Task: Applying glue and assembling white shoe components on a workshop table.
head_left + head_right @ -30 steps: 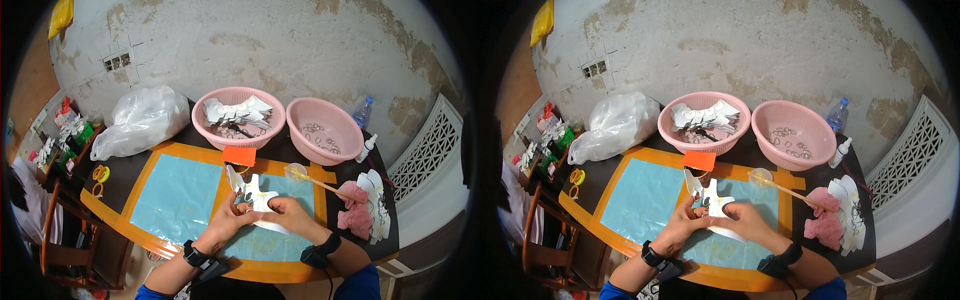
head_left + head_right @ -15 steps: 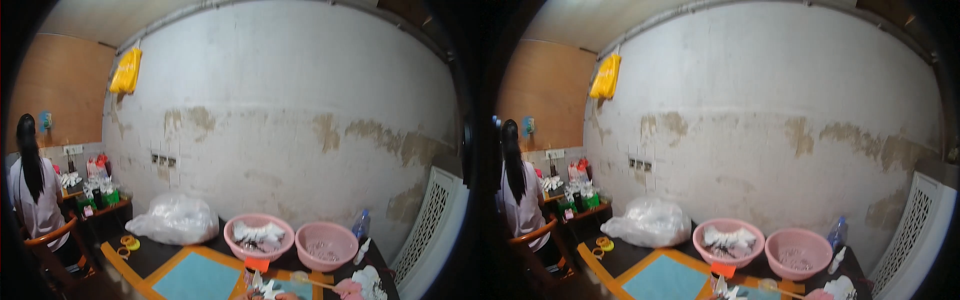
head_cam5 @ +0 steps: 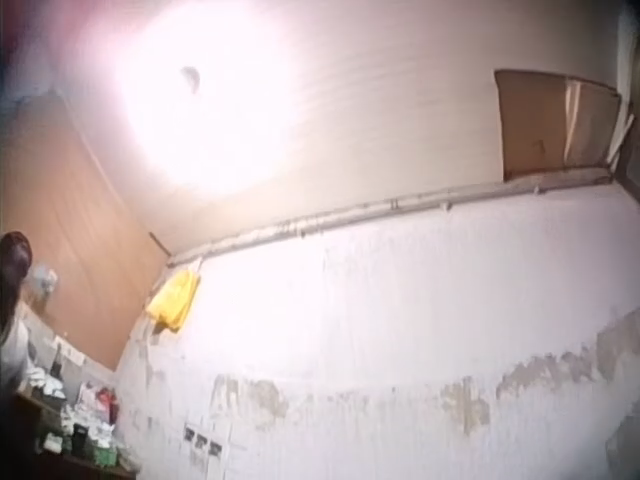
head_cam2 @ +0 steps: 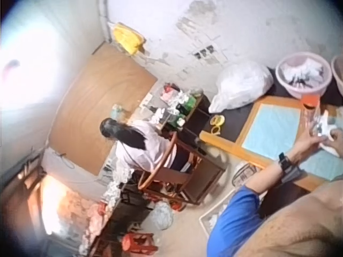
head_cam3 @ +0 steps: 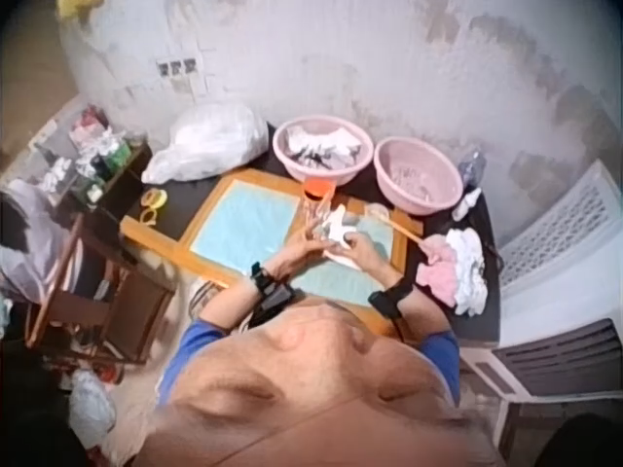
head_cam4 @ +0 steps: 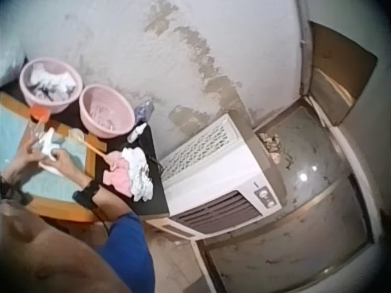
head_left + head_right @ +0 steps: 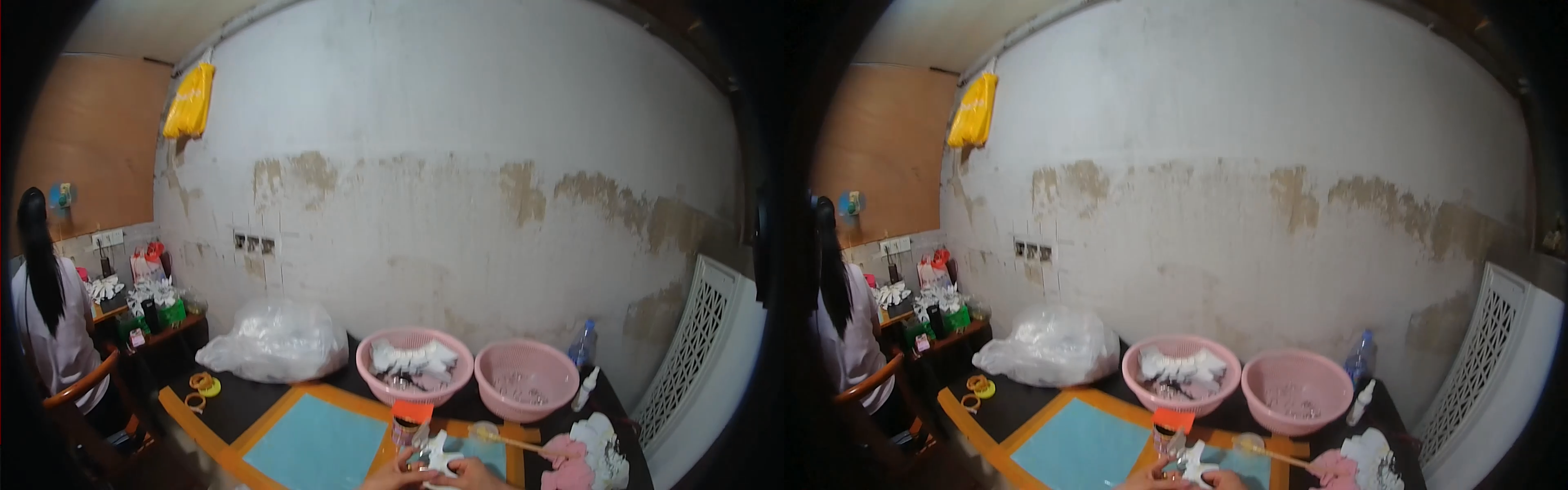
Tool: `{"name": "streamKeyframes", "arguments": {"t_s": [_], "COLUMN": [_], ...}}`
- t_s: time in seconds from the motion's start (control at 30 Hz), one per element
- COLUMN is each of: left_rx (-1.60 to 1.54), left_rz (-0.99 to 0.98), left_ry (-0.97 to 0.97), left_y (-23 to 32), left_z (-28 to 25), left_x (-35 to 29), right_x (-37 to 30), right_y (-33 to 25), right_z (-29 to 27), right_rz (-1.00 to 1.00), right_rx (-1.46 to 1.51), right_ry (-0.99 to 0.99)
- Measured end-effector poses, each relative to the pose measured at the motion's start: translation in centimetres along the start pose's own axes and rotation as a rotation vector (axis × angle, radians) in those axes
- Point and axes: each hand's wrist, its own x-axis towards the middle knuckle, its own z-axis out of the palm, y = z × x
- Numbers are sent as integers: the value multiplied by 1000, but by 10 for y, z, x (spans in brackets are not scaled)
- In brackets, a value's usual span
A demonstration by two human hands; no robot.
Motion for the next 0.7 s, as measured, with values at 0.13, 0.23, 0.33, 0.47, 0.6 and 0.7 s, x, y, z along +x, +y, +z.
{"name": "streamKeyframes", "arguments": {"t_s": [0.13,0.23,0.33,0.47,0.6,0.7], "left_rx": [92,58,94,58,149,173], "left_rz": [-118,-95,-95,-103,-23,-29], "left_ry": [18,18,45,86,120,8], "left_y": [3,11,9,10,9,2], "left_z": [-10,-1,-5,-3,-10,-26], "left_x": [6,2,7,10,8,22], "right_x": [0,-1,3,4,4,1], "right_y": [-4,-2,2,9,26,18], "right_z": [-6,-7,-12,-8,-1,1], "right_rz": [122,144,115,204,204,89], "right_rx": [-58,-159,-355,-23,168,221], "right_ry": [-82,-61,-87,-76,-30,-38]}}
